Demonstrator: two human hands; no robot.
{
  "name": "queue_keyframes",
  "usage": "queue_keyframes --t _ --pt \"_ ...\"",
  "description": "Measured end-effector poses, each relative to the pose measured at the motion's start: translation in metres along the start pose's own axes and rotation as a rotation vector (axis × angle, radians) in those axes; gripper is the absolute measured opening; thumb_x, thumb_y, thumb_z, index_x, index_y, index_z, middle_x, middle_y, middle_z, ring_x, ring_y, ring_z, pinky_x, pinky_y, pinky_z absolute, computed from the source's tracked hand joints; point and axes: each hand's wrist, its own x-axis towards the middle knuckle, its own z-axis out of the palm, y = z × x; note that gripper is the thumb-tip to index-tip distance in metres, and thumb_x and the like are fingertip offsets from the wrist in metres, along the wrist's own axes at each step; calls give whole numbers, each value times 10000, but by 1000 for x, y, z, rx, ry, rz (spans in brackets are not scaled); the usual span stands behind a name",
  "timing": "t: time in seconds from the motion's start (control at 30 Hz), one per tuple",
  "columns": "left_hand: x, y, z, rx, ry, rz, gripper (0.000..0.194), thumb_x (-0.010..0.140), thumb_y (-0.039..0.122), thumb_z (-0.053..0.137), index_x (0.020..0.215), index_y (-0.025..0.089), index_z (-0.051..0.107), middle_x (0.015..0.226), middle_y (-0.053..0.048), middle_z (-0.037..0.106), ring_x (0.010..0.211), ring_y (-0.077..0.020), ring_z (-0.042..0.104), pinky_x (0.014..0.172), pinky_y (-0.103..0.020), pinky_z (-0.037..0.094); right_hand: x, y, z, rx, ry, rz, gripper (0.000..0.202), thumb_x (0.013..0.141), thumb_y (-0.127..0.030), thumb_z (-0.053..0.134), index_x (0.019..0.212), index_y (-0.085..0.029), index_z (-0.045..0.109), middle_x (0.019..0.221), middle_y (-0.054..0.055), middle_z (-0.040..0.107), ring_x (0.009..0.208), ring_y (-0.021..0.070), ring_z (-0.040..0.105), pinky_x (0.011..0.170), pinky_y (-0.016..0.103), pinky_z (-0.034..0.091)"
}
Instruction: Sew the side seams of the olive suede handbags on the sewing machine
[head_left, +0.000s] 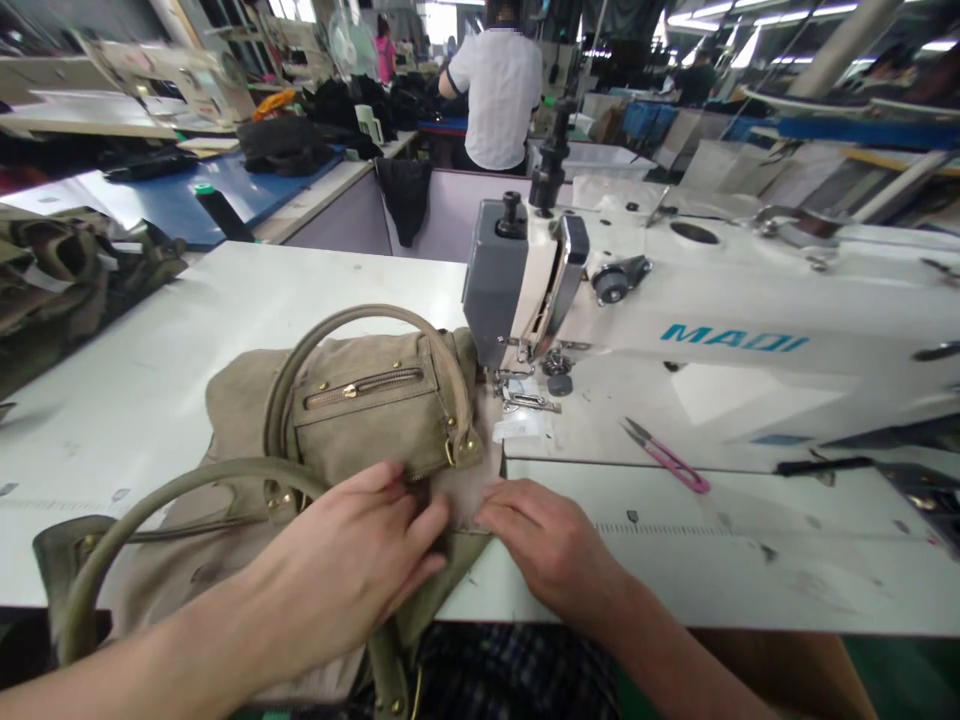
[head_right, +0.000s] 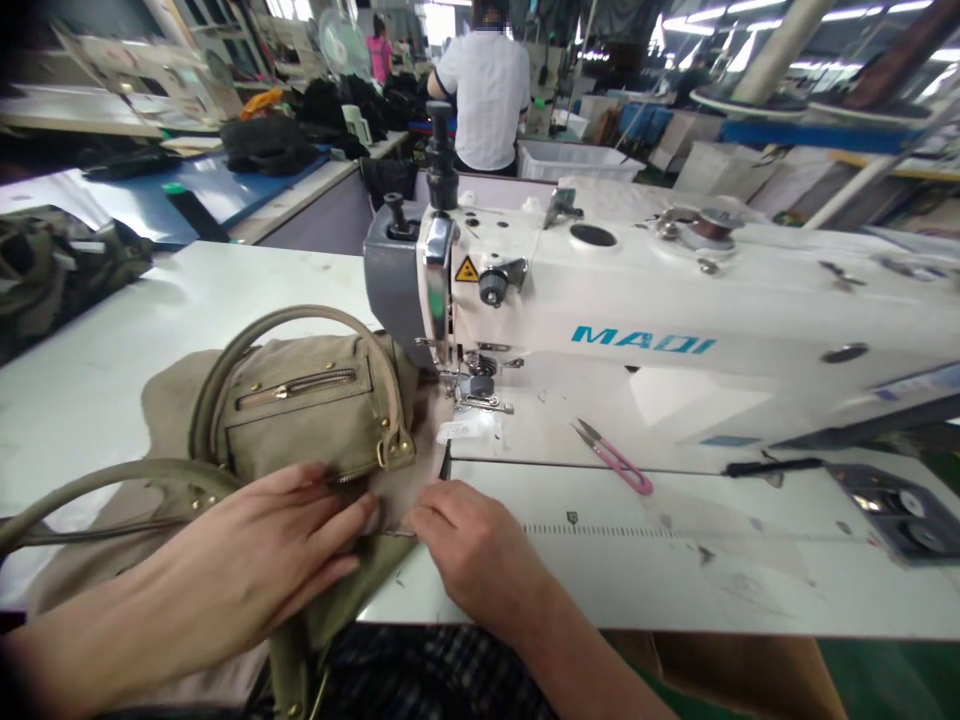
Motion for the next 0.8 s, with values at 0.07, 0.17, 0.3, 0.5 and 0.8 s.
queue_keyframes --t 0.07,0.17,0.3,0.5,0.8 --pt "17 -6 2 16 -43 155 254 977 171 367 1023 144 615 825 -40 659 736 -194 584 900 -384 369 -1 -1 5 -9 19 19 298 980 -87 372 937 -120 665 902 123 679 865 211 635 790 335 579" --pt "40 -15 4 90 -33 285 278 951 171 442 1189 112 573 1144 -86 652 923 -198 600 908 -361 372 -5 -4 10 16 -18 64 280 982 -97 386 922 -128 657 869 107 662 838 206 620 775 333 578" --pt "44 -25 2 255 -146 0 363 933 294 512 1200 60 584 1002 -127 693 795 -248 629 715 -405 403 -11 -8 6 13 -18 69 299 971 -61 366 977 -113 661 970 137 674 962 223 624 853 340 566" --pt "28 -36 4 258 -170 -84 206 927 320 547 953 135 634 744 -61 660 661 -245 610 656 -408 438 -14 -10 7 -12 -6 59 300 958 -44 369 979 -85 665 954 149 677 962 234 628 864 351 568" --pt "61 -32 13 225 80 457 377 1020 190 321 1350 191 502 1510 -22 423 1425 -130 319 1228 -383 176 -16 -22 9 60 -50 91 334 892 2 353 1017 -122 637 949 129 664 940 233 616 864 385 573"
